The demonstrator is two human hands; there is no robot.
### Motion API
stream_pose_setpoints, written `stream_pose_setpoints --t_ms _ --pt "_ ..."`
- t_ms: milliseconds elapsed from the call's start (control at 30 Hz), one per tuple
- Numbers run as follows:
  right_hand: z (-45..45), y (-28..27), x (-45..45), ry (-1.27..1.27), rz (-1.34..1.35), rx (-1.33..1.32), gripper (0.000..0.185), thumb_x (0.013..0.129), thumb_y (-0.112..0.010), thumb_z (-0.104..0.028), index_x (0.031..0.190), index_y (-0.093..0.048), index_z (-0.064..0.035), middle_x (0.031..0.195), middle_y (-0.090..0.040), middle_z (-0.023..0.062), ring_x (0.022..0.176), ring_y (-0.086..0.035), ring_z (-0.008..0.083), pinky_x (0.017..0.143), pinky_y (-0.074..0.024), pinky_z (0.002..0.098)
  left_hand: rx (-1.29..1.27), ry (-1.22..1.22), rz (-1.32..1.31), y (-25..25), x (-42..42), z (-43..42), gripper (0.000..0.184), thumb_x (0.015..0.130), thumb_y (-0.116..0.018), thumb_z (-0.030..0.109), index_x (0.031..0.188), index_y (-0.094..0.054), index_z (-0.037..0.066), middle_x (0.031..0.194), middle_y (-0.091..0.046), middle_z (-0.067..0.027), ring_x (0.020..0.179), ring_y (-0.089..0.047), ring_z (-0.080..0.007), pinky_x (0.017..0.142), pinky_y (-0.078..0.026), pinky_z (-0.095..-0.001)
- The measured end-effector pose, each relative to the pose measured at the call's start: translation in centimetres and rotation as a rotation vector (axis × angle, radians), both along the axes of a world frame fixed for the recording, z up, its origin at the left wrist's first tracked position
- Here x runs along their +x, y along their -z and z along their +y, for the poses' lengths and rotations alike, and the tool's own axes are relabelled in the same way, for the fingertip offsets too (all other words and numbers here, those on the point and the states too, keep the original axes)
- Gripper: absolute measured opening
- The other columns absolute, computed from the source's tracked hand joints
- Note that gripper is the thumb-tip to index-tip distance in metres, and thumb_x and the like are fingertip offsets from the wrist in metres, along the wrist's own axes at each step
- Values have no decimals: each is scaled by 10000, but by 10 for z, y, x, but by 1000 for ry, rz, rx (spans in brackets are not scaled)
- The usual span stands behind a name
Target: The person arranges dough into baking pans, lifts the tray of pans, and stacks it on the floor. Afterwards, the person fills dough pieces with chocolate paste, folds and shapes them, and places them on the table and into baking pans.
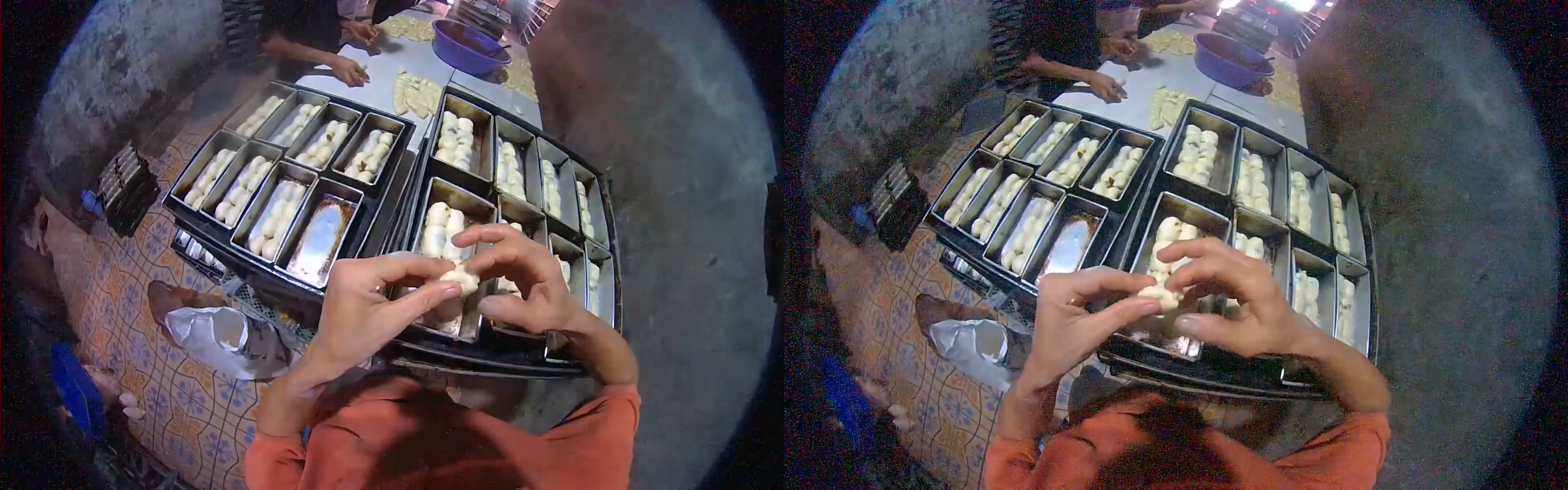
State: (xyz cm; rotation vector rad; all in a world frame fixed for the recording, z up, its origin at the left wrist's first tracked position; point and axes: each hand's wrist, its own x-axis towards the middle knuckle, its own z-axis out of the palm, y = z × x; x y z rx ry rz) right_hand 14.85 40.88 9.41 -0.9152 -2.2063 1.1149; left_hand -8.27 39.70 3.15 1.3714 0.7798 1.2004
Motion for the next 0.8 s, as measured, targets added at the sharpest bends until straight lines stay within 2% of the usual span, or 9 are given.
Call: stream_pose_setpoints --t_ms 67,167,233,300,333,433,500,567,800 --pt "1 8 -5 28 95 147 509 798 -834 -107 1244 -597 -36 1362 -549 170 1053 -654 202 811 -569 322 -46 -49 -36 2 4 0 158 880 -765 93 990 -763 -20 865 -764 -79 784 -689 -92 698 -544 -234" --pt "2 9 -4 -118 -190 531 452 799 -815 -71 1207 -626 -28 1227 -629 192 979 -699 289 832 -571 352 -86 -20 62 -4 3 -1 158 915 -733 119 982 -761 -21 844 -762 -51 793 -678 -69 665 -531 -211" --pt "5 5 0 -104 -251 477 402 804 -779 -28 1182 -642 -24 1149 -665 189 986 -694 318 837 -567 369 -75 -29 175 -5 5 -2 193 951 -685 159 1017 -756 -8 854 -769 -71 779 -704 -98 786 -549 -289" --pt "17 8 6 -78 -158 418 399 817 -758 -52 1193 -631 -15 1113 -679 164 966 -693 311 850 -555 369 323 -292 466 0 5 -2 230 958 -662 184 1088 -742 12 901 -771 -109 782 -733 -166 958 -501 -402" --pt "16 6 4 8 -120 259 400 815 -762 -72 1188 -629 -19 1070 -681 155 943 -690 309 843 -552 370 373 -392 474 8 4 1 286 954 -652 195 1179 -711 30 940 -767 -126 842 -743 -223 1091 -384 -473" --pt "28 6 0 62 -115 64 345 830 -747 -177 1123 -625 -40 960 -659 143 848 -670 296 781 -545 375 308 -472 472 9 -10 4 307 883 -744 208 1151 -718 61 1029 -749 -127 969 -719 -264 1053 -406 -490" --pt "36 3 -8 -234 -533 -88 281 868 -701 -250 1049 -617 -52 957 -642 151 801 -654 308 730 -534 398 323 -406 524 12 -18 5 313 879 -725 142 1175 -705 45 1124 -738 -137 1133 -671 -260 1111 -364 -457" --pt "37 32 -12 -393 -407 204 247 874 -654 -230 1022 -611 -37 985 -592 168 800 -653 364 696 -535 467 360 -313 491 14 -18 6 282 845 -752 118 1109 -716 24 1156 -722 -154 1185 -640 -297 1086 -400 -441" --pt "35 11 -5 -284 -514 272 271 855 -671 -221 1078 -618 -75 928 -596 130 766 -653 355 639 -532 462 371 -146 604 10 -18 7 193 770 -800 134 940 -740 64 1283 -649 -212 1311 -535 -400 1079 -418 -457"
